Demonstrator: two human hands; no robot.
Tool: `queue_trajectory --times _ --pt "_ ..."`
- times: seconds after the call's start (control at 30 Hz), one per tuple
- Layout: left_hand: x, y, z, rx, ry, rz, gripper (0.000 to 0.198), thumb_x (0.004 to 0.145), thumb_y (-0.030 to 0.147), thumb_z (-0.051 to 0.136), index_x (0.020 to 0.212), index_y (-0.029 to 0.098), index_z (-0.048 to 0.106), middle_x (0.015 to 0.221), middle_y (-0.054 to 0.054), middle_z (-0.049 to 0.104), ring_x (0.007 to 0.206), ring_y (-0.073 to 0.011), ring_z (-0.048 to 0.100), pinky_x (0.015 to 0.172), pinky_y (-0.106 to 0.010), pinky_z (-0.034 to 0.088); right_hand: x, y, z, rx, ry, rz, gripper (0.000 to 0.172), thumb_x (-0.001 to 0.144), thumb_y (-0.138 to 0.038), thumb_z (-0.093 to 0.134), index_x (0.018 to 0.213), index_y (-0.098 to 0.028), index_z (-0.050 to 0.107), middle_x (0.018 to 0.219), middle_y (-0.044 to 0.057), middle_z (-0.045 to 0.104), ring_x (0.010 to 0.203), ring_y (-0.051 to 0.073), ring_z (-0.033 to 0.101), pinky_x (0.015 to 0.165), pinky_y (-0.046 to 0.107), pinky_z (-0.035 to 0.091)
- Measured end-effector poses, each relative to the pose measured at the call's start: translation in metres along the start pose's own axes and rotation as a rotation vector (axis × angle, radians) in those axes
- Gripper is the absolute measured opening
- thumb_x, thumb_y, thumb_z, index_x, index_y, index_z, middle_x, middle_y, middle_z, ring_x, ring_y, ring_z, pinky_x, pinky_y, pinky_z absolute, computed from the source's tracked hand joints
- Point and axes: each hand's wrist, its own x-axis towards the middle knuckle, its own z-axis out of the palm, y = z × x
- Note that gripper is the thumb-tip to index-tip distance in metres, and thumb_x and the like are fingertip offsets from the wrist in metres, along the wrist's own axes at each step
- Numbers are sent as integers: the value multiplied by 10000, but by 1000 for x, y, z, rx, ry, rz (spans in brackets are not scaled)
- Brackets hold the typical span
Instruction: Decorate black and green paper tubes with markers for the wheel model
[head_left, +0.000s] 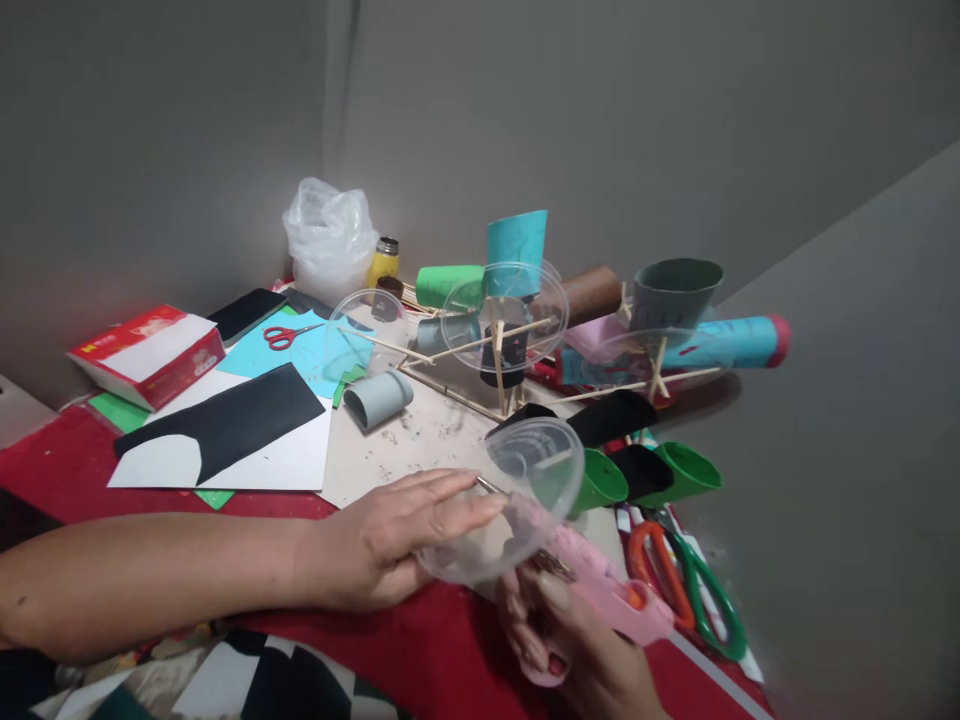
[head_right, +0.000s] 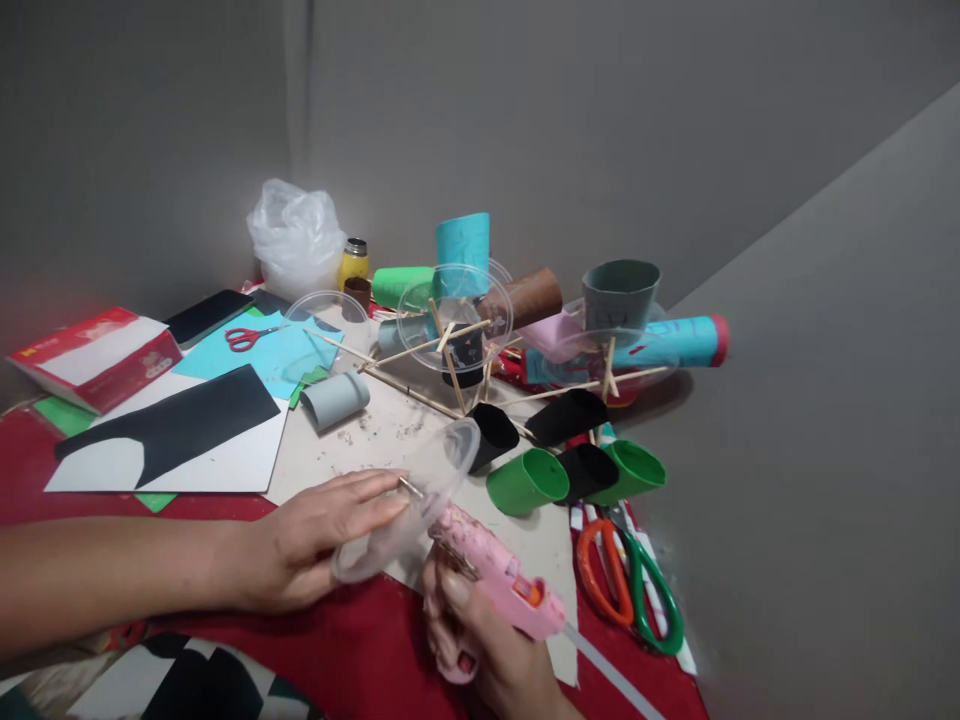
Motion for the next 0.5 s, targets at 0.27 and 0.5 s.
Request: queue_trajectory --times 0.27,0.5 --pt "-6 6 -4 103 -90 85 932 829 -11 531 1635 294 177 1723 -143 92 1551 -344 249 1221 -514 350 10 27 -24 111 -180 -65 572 865 -762 439 644 -236 482 431 -110 273 219 41 122 241 201 212" --pt "-6 5 0 53 -48 115 926 834 18 538 1641 242 143 1677 -191 261 1519 -344 329 1204 -506 379 3 24 -26 -98 -155 -83 617 874 -766 446 653 -208 590 411 -43 354 324 97 325 340 227 345"
